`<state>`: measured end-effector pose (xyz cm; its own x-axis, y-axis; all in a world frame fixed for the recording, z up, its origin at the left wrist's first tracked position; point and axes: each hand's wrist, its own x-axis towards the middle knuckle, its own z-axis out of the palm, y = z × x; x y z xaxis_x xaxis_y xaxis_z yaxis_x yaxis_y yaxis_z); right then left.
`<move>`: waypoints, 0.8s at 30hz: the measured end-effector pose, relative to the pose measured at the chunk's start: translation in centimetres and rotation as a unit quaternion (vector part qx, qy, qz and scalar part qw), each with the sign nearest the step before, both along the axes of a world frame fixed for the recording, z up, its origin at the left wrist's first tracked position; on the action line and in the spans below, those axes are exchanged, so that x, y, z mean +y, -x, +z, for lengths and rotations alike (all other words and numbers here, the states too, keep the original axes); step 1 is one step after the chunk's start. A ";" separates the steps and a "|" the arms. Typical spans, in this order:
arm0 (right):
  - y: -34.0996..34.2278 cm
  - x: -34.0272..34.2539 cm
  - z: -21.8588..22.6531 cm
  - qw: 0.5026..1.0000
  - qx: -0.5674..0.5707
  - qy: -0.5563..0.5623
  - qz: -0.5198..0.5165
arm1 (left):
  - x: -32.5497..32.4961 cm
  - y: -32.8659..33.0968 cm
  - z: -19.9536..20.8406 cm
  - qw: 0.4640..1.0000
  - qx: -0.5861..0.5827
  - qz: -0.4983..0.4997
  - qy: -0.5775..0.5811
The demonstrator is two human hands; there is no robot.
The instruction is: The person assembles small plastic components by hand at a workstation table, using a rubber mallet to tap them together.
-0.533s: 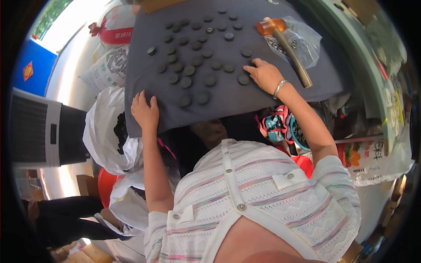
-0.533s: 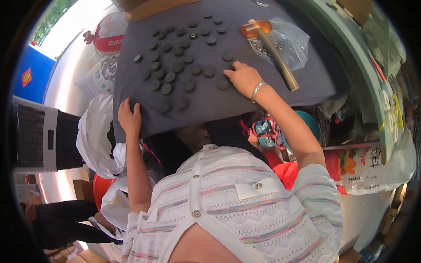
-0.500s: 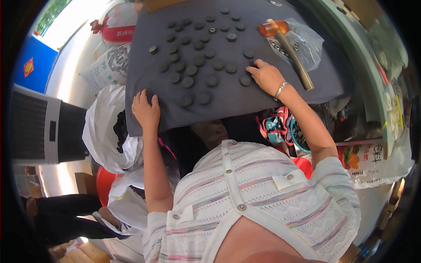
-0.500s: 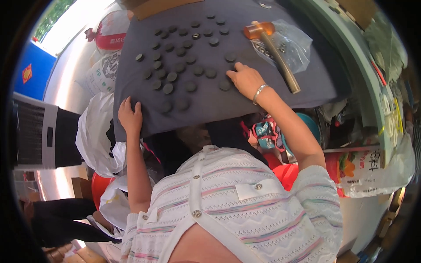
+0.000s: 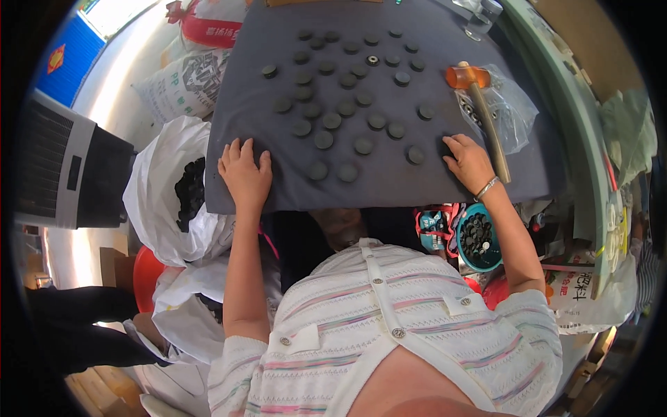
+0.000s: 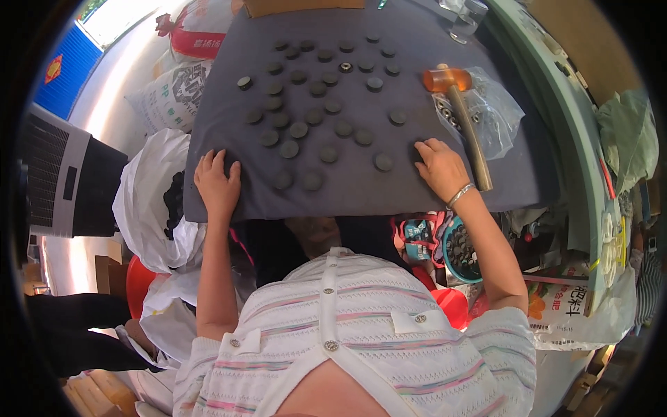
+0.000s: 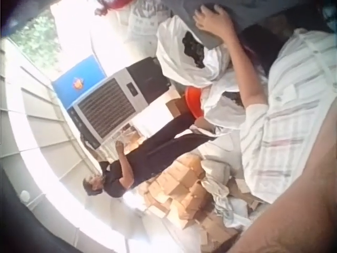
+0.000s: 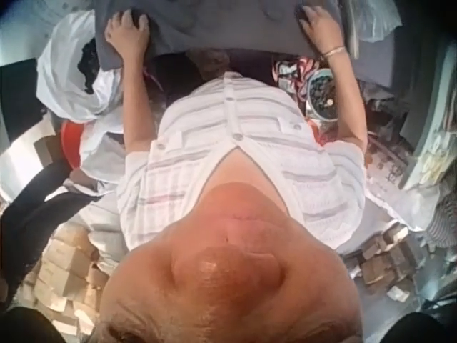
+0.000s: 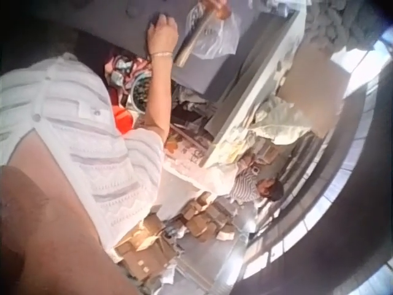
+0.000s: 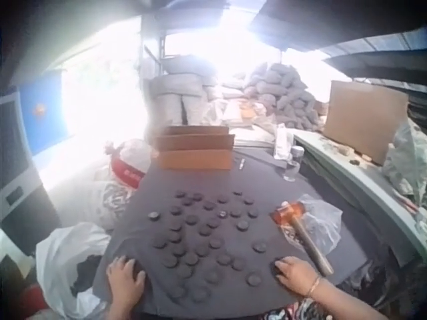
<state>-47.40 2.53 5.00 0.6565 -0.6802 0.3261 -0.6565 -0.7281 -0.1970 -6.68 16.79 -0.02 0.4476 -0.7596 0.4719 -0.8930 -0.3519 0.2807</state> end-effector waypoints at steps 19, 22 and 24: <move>-18.1 -19.1 3.2 0.989 0.134 -0.055 0.004 | 0.0 0.5 0.9 1.000 0.015 0.002 -0.004; -18.4 -20.3 2.3 0.988 0.135 -0.080 0.000 | -0.1 0.3 0.9 1.000 0.010 0.005 -0.003; -18.9 -20.9 1.7 0.986 0.153 -0.055 0.032 | 0.0 0.2 0.7 1.000 0.009 0.009 -0.006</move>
